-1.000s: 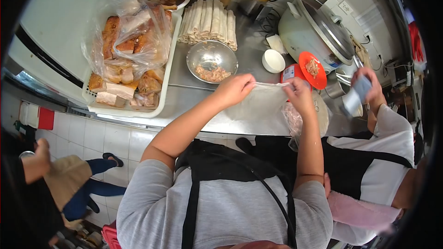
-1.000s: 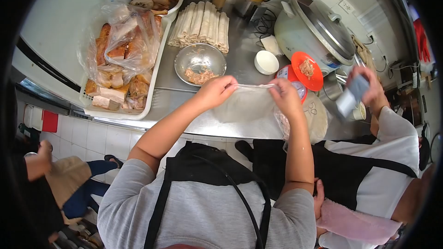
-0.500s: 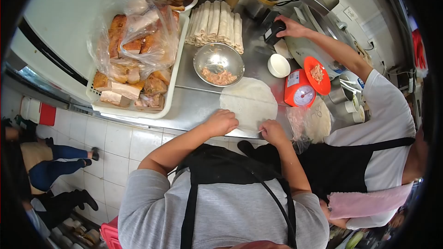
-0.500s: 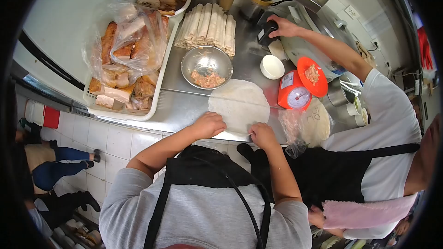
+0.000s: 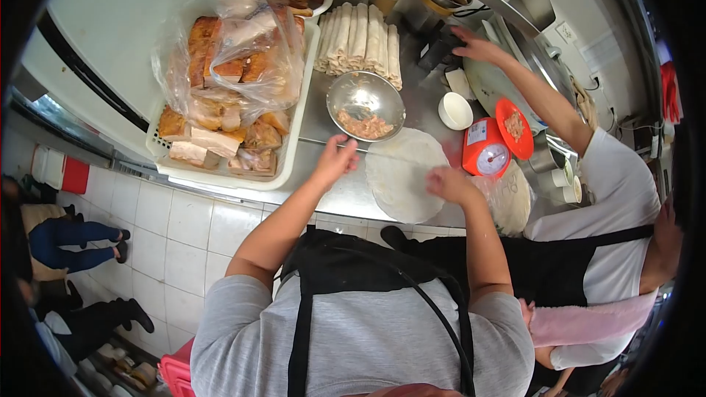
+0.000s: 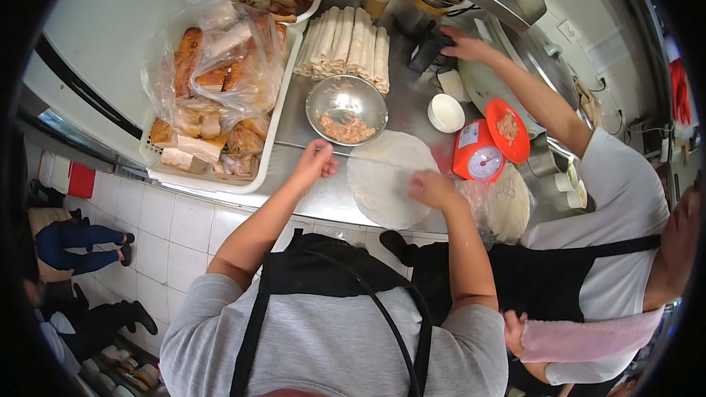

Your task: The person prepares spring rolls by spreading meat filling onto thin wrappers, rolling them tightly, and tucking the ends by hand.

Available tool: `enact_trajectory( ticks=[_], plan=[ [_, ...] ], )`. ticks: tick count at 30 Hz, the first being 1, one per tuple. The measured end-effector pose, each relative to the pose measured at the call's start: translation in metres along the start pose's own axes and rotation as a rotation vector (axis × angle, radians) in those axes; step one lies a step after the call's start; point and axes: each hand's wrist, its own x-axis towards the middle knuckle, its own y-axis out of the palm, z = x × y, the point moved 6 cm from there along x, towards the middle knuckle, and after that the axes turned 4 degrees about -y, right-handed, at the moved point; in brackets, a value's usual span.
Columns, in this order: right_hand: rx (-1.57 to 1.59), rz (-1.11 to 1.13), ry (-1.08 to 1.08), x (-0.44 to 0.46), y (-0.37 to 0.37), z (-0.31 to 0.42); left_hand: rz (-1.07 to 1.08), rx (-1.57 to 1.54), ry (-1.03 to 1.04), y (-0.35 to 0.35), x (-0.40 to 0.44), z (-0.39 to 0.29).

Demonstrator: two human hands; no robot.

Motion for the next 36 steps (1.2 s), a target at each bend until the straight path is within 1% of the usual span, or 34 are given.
enact_trajectory(
  ticks=[2,4,6,8,9,10,12,13,16,17,20,22,24,26,28,29,30,32,36],
  plan=[
    [0.102,-0.081,0.051,0.024,-0.033,0.022,0.014,-0.177,-0.246,0.000,0.007,-0.012],
    [0.170,-0.288,-0.085,0.046,-0.056,0.049,0.067,-0.205,-0.289,0.004,0.022,-0.007],
    [0.225,-0.377,-0.192,0.073,-0.060,0.073,0.088,-0.206,-0.323,0.011,0.034,-0.003],
    [0.047,-0.287,-0.148,0.105,-0.045,0.085,0.065,-0.245,-0.284,0.020,0.034,-0.004],
    [-0.020,-0.192,-0.080,0.117,-0.034,0.091,0.054,-0.263,-0.266,0.026,0.031,-0.004],
    [-0.086,-0.098,-0.014,0.126,-0.025,0.094,0.010,-0.257,-0.248,0.030,0.023,-0.010],
    [-0.151,0.011,0.029,0.142,-0.003,0.094,-0.084,-0.245,-0.218,0.032,0.006,-0.020],
    [-0.181,0.071,0.050,0.148,0.010,0.092,0.009,-0.304,-0.246,0.031,0.012,-0.013],
    [-0.155,-0.038,-0.126,0.147,0.030,0.105,-0.043,-0.353,-0.258,0.019,0.011,-0.006],
    [-0.086,-0.119,-0.162,0.142,0.029,0.106,-0.031,-0.383,-0.244,0.016,0.010,-0.006],
    [0.155,-0.361,-0.327,0.127,-0.005,0.110,0.000,-0.459,-0.221,-0.002,0.015,-0.006],
    [0.077,-0.530,-0.384,0.110,-0.044,0.102,-0.008,-0.496,-0.239,-0.019,0.021,0.000],
    [0.074,-0.607,-0.316,0.086,-0.085,0.082,-0.085,-0.427,-0.223,-0.026,0.013,-0.009],
    [0.211,-0.667,-0.200,0.058,-0.116,0.056,-0.153,-0.390,-0.218,-0.026,0.007,-0.014],
    [0.212,-0.678,-0.093,0.034,-0.137,0.028,-0.224,-0.387,-0.221,-0.029,0.002,-0.013],
    [0.188,-0.703,-0.077,0.022,-0.146,0.016,-0.133,-0.390,-0.172,-0.036,0.010,0.003],
    [0.244,-0.720,-0.095,0.021,-0.146,-0.018,-0.123,-0.412,-0.123,-0.038,0.009,0.004],
    [0.310,-0.699,0.031,-0.006,-0.167,-0.032,-0.108,-0.454,-0.027,-0.038,0.006,0.004],
    [0.416,-0.772,0.061,-0.039,-0.190,-0.083,-0.165,-0.410,0.023,-0.035,0.002,-0.002]
  ],
)
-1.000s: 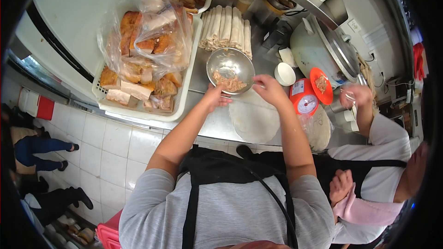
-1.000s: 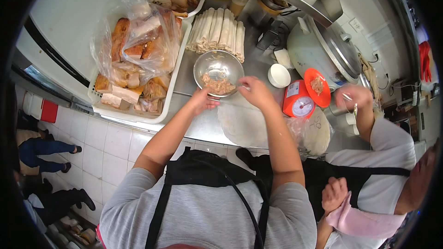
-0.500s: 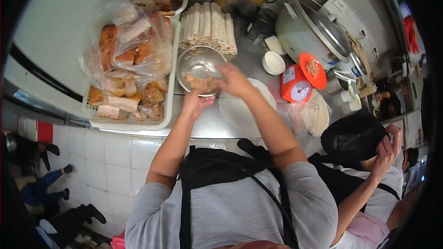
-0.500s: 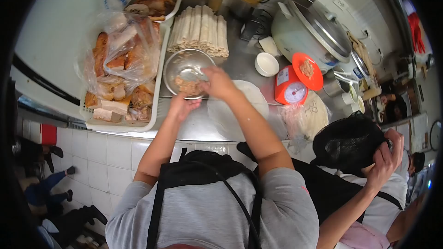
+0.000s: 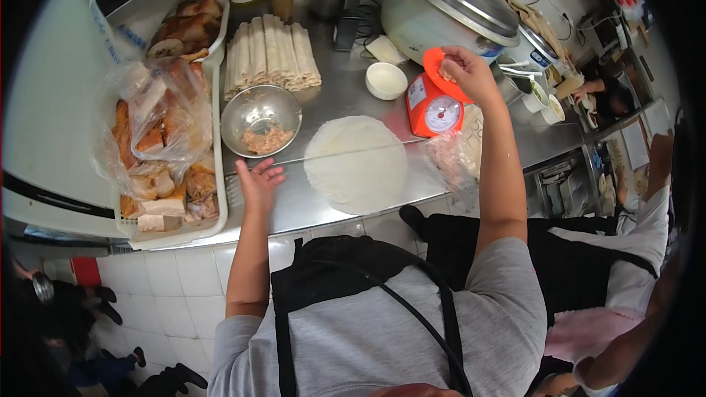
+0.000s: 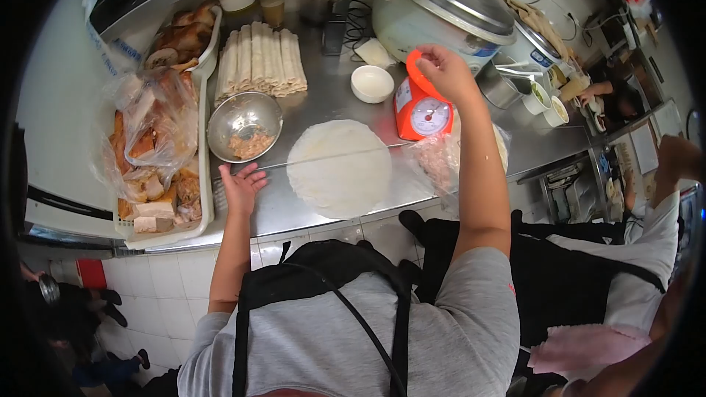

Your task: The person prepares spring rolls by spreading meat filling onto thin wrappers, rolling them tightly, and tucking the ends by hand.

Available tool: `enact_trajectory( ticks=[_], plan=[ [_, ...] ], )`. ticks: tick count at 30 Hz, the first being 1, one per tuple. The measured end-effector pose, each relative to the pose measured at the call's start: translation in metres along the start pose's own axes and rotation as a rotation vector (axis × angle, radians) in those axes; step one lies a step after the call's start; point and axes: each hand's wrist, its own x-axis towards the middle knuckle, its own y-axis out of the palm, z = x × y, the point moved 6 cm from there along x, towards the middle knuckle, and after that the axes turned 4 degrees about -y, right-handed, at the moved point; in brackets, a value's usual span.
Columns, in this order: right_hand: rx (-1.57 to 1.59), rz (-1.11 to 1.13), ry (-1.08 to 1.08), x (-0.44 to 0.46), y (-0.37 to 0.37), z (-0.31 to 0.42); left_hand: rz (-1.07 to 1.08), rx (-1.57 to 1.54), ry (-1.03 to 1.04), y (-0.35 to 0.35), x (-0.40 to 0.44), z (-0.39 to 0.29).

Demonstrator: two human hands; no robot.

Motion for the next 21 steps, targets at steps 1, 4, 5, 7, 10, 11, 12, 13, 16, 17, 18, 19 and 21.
enact_trajectory(
  ticks=[1,4,5,7,10,11,12,13,16,17,18,19,21],
  plan=[
    [0.011,-0.016,0.008,-0.001,-0.011,-0.003,-0.017,0.000,-0.009,-0.001,0.001,0.001],
    [0.027,-0.053,0.033,-0.005,-0.034,-0.016,-0.080,0.020,0.013,-0.002,0.000,0.000],
    [0.043,-0.057,0.043,-0.006,-0.038,-0.023,-0.091,0.030,0.035,-0.002,-0.001,-0.001],
    [0.079,-0.059,0.054,-0.004,-0.044,-0.040,-0.092,0.044,0.058,-0.006,0.001,-0.001],
    [0.119,-0.059,0.062,-0.003,-0.051,-0.060,-0.149,0.050,0.101,-0.007,-0.001,0.000],
    [0.119,-0.064,0.070,-0.003,-0.054,-0.063,-0.159,0.058,0.115,-0.008,0.000,0.000],
    [0.118,-0.069,0.077,-0.004,-0.056,-0.064,-0.169,0.064,0.129,-0.008,-0.001,-0.001],
    [0.109,-0.087,0.080,-0.003,-0.059,-0.069,-0.181,0.068,0.138,-0.008,-0.001,0.000],
    [0.005,-0.151,0.105,0.013,-0.059,-0.094,-0.202,0.080,0.177,-0.008,0.001,0.000],
    [-0.079,-0.182,0.128,0.023,-0.054,-0.110,-0.195,0.090,0.196,-0.009,0.000,-0.001],
    [-0.164,-0.212,0.148,0.034,-0.047,-0.126,-0.190,0.096,0.216,-0.008,-0.001,0.000],
    [-0.262,-0.248,0.121,0.042,-0.037,-0.126,-0.210,0.104,0.220,-0.007,-0.002,0.000],
    [-0.179,-0.054,0.378,0.042,-0.017,-0.123,-0.253,0.114,0.230,-0.006,-0.003,-0.001]
  ],
)
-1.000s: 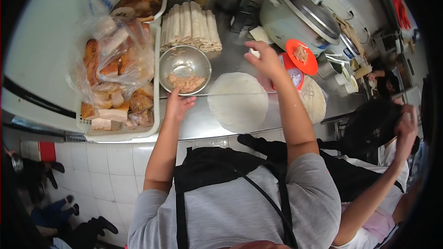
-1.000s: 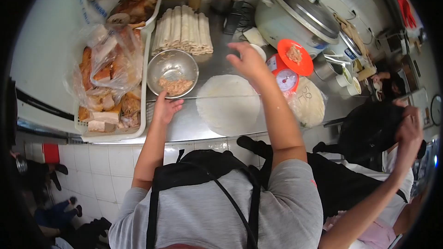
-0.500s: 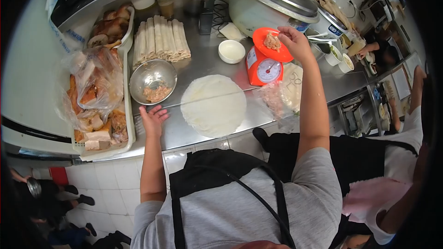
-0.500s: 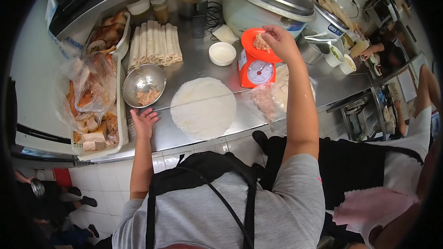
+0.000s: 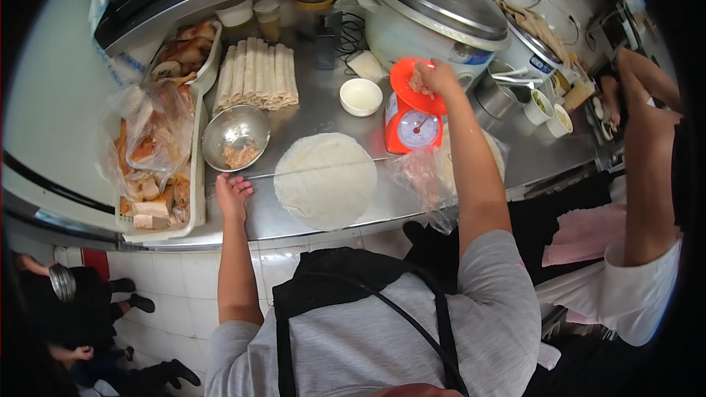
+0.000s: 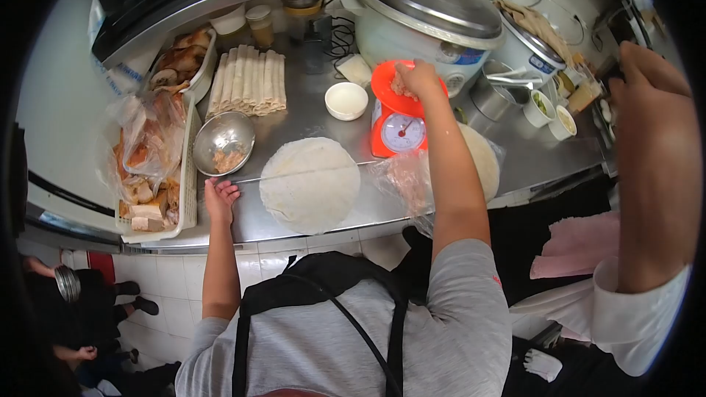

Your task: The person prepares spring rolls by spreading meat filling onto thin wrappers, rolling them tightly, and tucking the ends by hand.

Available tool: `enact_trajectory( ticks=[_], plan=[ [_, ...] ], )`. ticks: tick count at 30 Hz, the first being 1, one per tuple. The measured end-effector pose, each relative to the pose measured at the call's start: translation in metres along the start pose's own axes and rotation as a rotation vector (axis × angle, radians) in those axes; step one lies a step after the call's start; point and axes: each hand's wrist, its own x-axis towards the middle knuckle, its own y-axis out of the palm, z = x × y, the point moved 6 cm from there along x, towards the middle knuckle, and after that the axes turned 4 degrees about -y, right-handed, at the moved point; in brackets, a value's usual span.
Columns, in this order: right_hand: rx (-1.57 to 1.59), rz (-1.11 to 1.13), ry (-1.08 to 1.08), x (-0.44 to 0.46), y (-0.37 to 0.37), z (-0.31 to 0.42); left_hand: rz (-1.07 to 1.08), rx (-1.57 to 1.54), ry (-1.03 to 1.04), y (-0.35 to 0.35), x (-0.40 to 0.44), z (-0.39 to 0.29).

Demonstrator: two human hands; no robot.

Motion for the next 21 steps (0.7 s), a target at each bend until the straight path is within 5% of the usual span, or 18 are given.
enact_trajectory(
  ticks=[2,5,8,14,17,21],
  plan=[
    [0.039,0.224,0.095,0.004,0.024,0.003,-0.003,0.016,0.017,0.001,-0.002,-0.002],
    [-0.510,-0.004,-0.303,0.011,0.043,0.007,0.006,0.015,0.044,0.002,-0.003,-0.002],
    [-0.552,0.030,-0.367,0.018,0.056,-0.008,0.009,0.019,0.048,0.002,-0.004,-0.003],
    [-0.536,0.029,-0.084,-0.030,0.026,0.014,0.058,-0.009,0.067,0.003,-0.005,-0.003],
    [-0.648,-0.117,-0.213,-0.023,0.033,0.004,0.065,-0.015,0.055,0.006,-0.005,-0.004],
    [-0.290,-0.128,-0.218,-0.001,0.026,-0.021,0.096,-0.029,0.048,0.004,-0.003,-0.001]
  ],
)
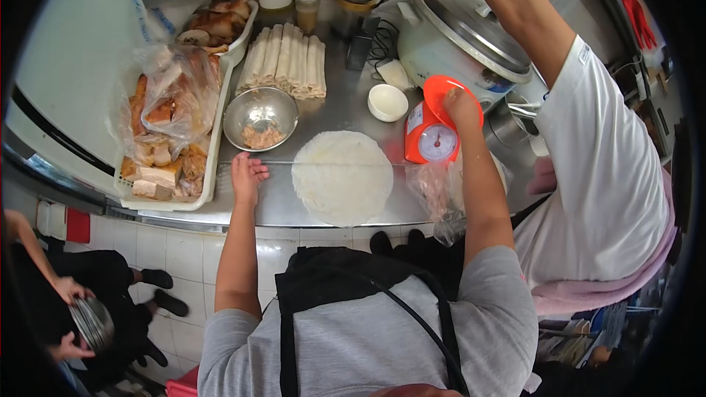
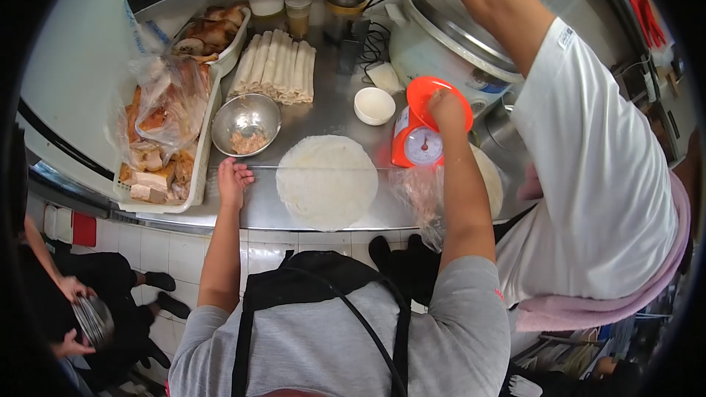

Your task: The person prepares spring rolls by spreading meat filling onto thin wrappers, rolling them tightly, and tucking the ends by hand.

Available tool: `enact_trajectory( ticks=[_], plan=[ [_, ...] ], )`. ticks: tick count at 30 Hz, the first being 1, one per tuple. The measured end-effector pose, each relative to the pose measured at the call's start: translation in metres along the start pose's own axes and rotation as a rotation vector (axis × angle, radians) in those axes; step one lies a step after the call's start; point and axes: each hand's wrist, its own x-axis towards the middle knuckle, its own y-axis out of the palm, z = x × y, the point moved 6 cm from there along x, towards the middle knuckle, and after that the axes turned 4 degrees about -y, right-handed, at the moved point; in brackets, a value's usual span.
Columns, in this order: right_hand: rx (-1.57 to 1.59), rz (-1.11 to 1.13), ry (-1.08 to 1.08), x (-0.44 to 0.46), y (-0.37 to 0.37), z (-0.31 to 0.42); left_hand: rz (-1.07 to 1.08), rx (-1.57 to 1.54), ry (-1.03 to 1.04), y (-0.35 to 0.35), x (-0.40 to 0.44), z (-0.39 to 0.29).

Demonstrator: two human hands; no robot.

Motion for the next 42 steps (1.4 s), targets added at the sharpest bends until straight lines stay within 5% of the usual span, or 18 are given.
enact_trajectory(
  ticks=[3,6,10,13,23,29,32,34,35,37,39,42],
  plan=[
    [0.873,0.245,0.195,0.001,-0.012,-0.024,0.009,0.023,-0.015,0.000,0.000,-0.001],
    [1.425,0.069,0.489,-0.007,-0.023,-0.030,0.024,0.008,-0.036,0.001,-0.001,-0.002],
    [1.721,-0.009,0.452,-0.019,-0.051,-0.010,0.039,0.001,-0.040,0.002,-0.002,0.000],
    [1.764,0.230,0.247,-0.020,-0.058,-0.007,0.059,-0.006,-0.057,0.002,0.001,-0.001],
    [1.642,0.042,0.428,-0.042,-0.066,-0.017,0.095,0.038,-0.033,-0.003,0.003,0.002],
    [1.695,0.100,0.382,-0.069,-0.069,0.038,0.090,0.054,-0.010,-0.001,-0.002,0.000],
    [1.221,0.499,-0.145,-0.076,-0.040,0.077,0.044,0.076,-0.017,0.003,-0.008,-0.004],
    [1.061,0.627,-0.134,-0.103,-0.016,0.122,0.026,0.085,-0.010,0.005,-0.010,-0.002],
    [1.042,0.707,-0.196,-0.115,0.011,0.131,0.007,0.137,0.024,0.004,-0.012,-0.002],
    [1.031,0.686,0.062,-0.149,0.043,0.151,-0.019,0.239,0.089,0.006,-0.015,0.003],
    [0.845,0.919,0.024,-0.170,0.085,0.167,0.074,0.472,0.311,0.024,-0.021,0.013],
    [0.696,0.799,-0.048,-0.181,0.131,0.168,0.103,0.911,0.488,0.066,-0.050,0.010]
  ],
)
